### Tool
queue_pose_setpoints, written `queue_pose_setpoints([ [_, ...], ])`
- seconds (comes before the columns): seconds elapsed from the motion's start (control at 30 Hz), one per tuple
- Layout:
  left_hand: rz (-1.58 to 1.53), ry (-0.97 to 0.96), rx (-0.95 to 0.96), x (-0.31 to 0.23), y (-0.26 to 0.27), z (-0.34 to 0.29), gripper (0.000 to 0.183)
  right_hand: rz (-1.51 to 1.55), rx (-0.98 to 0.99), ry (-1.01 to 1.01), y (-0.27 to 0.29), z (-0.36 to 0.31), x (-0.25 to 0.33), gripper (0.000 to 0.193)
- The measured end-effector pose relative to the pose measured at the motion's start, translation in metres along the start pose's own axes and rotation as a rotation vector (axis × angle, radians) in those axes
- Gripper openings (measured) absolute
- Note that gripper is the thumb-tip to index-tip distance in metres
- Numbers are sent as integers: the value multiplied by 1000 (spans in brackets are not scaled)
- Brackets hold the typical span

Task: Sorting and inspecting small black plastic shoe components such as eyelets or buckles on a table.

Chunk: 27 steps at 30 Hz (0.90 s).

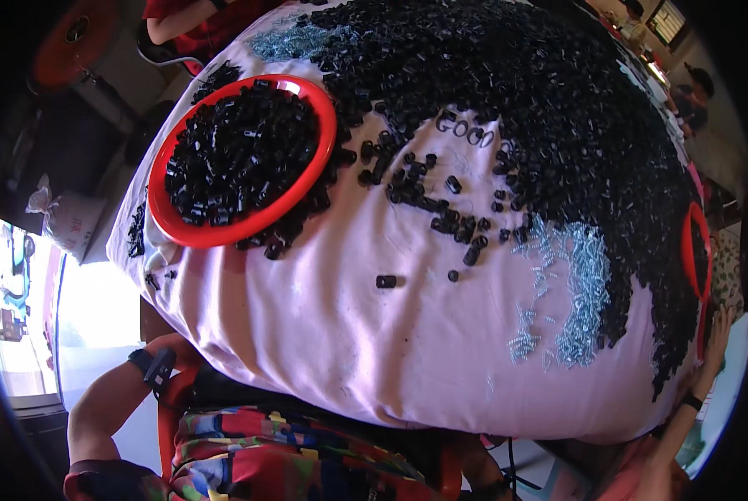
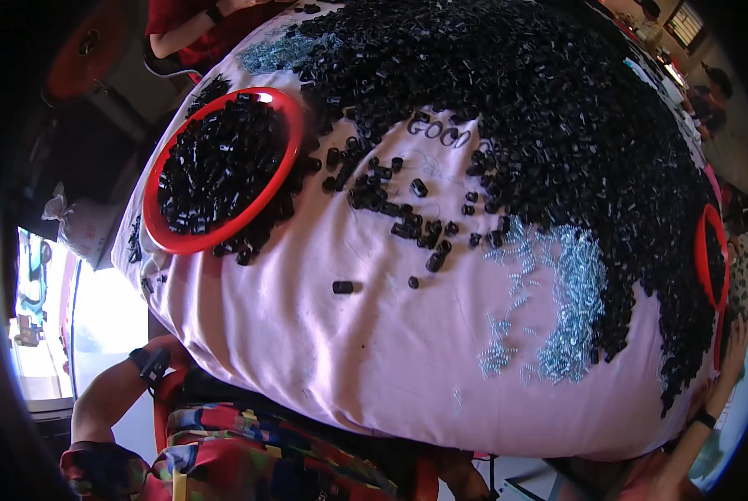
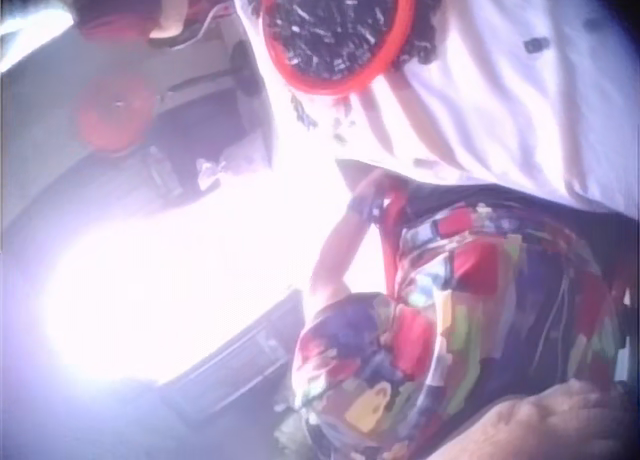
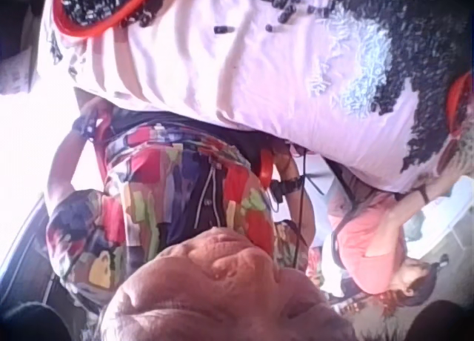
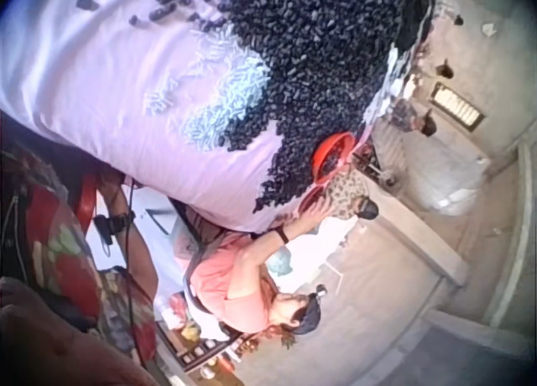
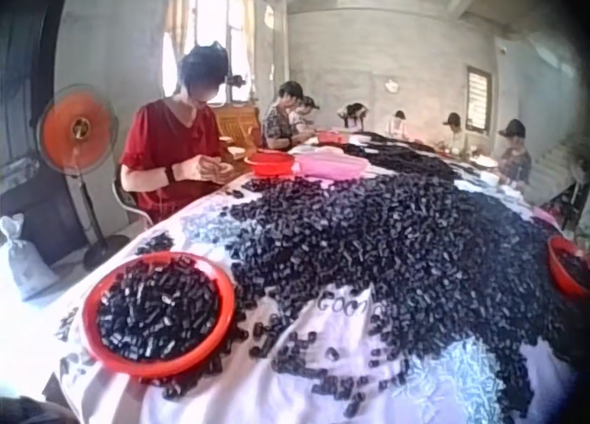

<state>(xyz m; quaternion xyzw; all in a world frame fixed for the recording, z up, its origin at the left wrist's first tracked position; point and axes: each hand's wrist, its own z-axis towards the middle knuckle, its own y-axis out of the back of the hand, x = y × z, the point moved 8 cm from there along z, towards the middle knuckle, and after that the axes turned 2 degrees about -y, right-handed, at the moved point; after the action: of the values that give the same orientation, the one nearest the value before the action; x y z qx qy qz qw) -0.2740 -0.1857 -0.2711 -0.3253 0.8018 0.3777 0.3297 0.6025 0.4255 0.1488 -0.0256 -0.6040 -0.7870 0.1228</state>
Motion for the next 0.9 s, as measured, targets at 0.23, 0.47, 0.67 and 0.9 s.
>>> queue_pose_setpoints([
  [0.23,-261,89,-29,23,-2,50,32,39,178,-73,-58,-8,-22,30],
  [0.47,-495,262,-18,32,2,73,32,109,415,-202,-165,-68,-39,29],
  [0.67,-641,475,16,16,18,83,32,204,645,-378,-257,-174,-39,29],
  [0.9,-778,653,14,-34,46,76,33,316,818,-570,-259,-304,12,28],
])
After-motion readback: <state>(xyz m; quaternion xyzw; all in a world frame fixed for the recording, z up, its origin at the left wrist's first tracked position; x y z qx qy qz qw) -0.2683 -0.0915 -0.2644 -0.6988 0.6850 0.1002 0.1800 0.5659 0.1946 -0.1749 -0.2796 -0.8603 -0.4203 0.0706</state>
